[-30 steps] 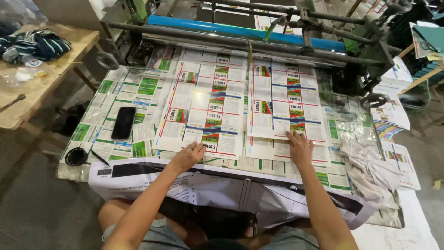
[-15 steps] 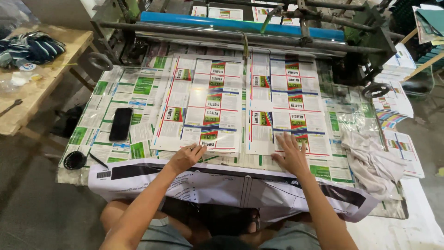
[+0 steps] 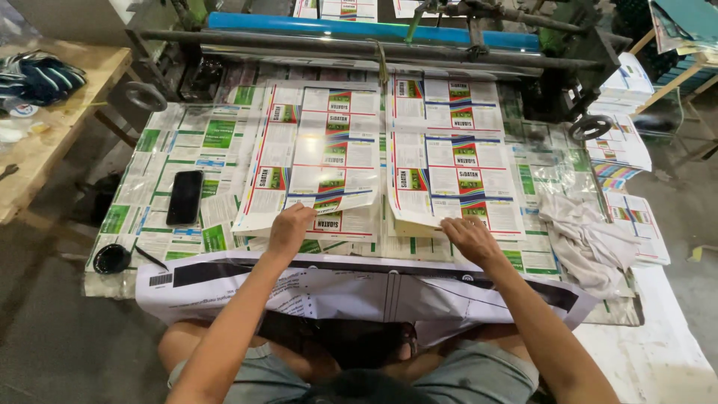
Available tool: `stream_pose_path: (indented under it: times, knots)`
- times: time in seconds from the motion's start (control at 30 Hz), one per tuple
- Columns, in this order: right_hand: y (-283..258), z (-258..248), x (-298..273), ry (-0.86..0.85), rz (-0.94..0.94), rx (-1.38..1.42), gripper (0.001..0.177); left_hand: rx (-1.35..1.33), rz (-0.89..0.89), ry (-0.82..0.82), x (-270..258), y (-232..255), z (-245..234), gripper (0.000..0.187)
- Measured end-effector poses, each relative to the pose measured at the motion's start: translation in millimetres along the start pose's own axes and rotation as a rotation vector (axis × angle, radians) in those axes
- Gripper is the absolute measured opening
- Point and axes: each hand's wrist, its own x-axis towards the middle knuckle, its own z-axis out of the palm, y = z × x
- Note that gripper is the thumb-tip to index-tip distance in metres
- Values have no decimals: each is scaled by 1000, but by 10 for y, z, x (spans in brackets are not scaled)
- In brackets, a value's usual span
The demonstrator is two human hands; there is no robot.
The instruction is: The person sits on the floor and sorts printed paper sheets on a table. They pick up sheets, separate them, and place them into neat stacks using both hands.
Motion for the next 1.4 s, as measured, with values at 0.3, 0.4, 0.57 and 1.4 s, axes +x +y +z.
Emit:
stream_pose_path:
  times: [0.3,0.4,0.57,1.4]
  knots:
    - [-154,-686,381,70,466,204,8,-504,-454,-238,459,-424,-64,25]
    - [-409,-903,402,430,492,96,9,-665,-529,-145,453,-369,-78,19]
    - [-650,-221,126,390,516,-39,19,-88,-96,346,-42,166,37,9]
    - [-698,-101,50,327,608,263,37,-54,-211,57,-228,-294,917,19]
